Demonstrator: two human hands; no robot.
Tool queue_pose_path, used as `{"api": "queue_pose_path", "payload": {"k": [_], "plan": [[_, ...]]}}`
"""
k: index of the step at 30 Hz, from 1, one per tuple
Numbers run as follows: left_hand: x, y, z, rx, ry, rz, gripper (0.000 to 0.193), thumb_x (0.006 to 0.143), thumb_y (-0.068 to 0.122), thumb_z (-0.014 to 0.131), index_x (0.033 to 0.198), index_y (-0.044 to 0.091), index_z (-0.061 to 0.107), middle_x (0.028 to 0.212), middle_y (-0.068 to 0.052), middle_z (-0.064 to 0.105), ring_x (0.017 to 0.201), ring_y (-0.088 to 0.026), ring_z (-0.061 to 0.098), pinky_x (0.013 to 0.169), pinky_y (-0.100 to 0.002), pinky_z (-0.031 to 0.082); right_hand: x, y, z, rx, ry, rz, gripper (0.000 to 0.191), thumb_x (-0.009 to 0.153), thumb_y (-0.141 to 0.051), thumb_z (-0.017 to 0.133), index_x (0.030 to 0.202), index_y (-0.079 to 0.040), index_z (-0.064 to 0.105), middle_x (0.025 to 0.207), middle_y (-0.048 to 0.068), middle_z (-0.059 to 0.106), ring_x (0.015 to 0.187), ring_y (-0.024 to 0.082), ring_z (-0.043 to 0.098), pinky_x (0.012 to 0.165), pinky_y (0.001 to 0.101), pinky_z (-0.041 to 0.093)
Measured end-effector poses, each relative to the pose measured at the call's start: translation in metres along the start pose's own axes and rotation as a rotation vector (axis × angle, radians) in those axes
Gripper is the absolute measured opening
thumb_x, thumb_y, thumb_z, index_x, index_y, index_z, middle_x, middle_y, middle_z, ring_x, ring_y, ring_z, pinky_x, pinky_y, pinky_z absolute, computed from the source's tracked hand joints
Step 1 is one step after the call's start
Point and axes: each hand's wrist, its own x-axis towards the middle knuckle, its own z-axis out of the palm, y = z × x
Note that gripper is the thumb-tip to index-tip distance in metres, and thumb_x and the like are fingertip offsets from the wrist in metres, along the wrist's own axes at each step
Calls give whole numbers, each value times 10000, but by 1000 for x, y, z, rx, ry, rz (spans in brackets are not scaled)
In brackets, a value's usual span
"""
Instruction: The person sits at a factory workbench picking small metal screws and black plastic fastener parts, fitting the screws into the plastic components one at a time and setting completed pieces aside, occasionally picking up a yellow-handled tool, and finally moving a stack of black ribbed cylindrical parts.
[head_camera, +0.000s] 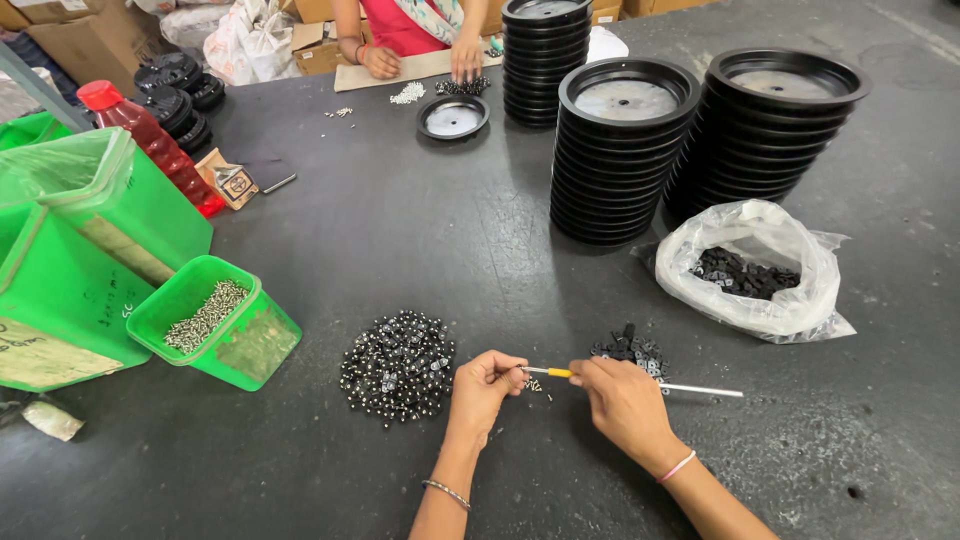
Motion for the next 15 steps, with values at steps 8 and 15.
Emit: {"api": "queue_pose_path", "payload": {"k": [8, 15], "plan": [[-3, 0, 2, 32, -14, 25, 105, 904, -35, 703, 998, -35, 748, 802, -53, 722, 706, -90, 626, 669, -238, 535, -4, 3, 6, 9, -161, 133, 158, 843, -65, 612, 970, -131, 678, 840, 70, 730, 768, 319, 700, 643, 449, 533], [-9, 16, 10, -7, 107, 111, 130, 901, 16, 739, 1024, -19, 762, 826, -34, 732, 721, -76, 633, 696, -242, 544, 2, 14, 5, 39, 86, -57, 154, 850, -86, 617, 974, -119, 703, 947, 89, 732, 846, 335, 685, 736, 450, 537]]}}
